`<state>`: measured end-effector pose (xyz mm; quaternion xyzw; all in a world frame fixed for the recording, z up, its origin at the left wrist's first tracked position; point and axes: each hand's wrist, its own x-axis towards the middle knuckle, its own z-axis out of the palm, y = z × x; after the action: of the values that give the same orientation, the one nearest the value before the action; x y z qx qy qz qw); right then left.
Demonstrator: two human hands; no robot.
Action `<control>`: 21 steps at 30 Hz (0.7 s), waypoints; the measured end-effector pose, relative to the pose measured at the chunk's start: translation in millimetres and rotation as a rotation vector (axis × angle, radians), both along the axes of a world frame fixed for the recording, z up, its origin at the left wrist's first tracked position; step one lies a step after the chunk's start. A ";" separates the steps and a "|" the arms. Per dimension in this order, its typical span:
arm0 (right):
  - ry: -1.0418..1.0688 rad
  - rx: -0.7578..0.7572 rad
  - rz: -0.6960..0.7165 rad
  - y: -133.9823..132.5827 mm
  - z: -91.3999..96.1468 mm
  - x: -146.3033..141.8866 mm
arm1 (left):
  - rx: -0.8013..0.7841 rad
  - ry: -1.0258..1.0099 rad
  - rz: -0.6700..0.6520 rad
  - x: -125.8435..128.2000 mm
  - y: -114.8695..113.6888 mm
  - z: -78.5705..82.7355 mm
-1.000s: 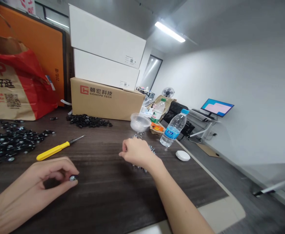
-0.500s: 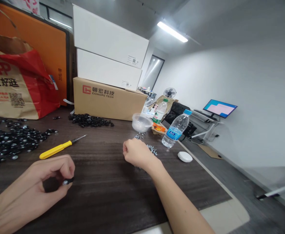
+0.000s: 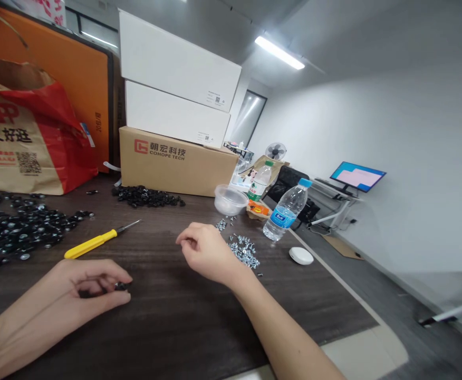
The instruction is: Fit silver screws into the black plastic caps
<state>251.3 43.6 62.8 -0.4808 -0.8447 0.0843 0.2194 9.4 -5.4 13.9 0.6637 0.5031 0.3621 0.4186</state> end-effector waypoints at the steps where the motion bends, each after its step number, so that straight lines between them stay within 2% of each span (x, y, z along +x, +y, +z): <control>1: 0.031 -0.015 0.020 -2.1 -1.1 -3.1 | -0.054 -0.050 0.009 0.6 1.5 -1.3; 4: 0.110 -0.060 0.071 -8.3 -5.7 -11.8 | -0.156 -0.197 0.019 -0.5 7.4 -6.1; 7: 0.173 -0.093 0.112 -14.1 -10.7 -18.4 | -0.178 -0.295 -0.018 -4.9 12.4 -8.8; 12: 0.436 -0.159 0.164 -24.9 -16.0 -28.0 | -0.252 -0.443 -0.102 -8.8 12.2 -3.9; 17: 0.565 -0.167 0.230 -35.2 -16.7 -37.4 | -0.366 -0.580 -0.063 -6.7 6.6 -2.8; 21: 0.618 -0.151 0.265 -38.4 -17.1 -40.0 | -0.401 -0.613 -0.067 -5.3 5.8 -6.4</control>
<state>211.3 5.2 45.7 -0.3336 -0.7848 0.3161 0.4157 4.1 0.4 7.5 0.4455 0.3932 0.4243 0.6833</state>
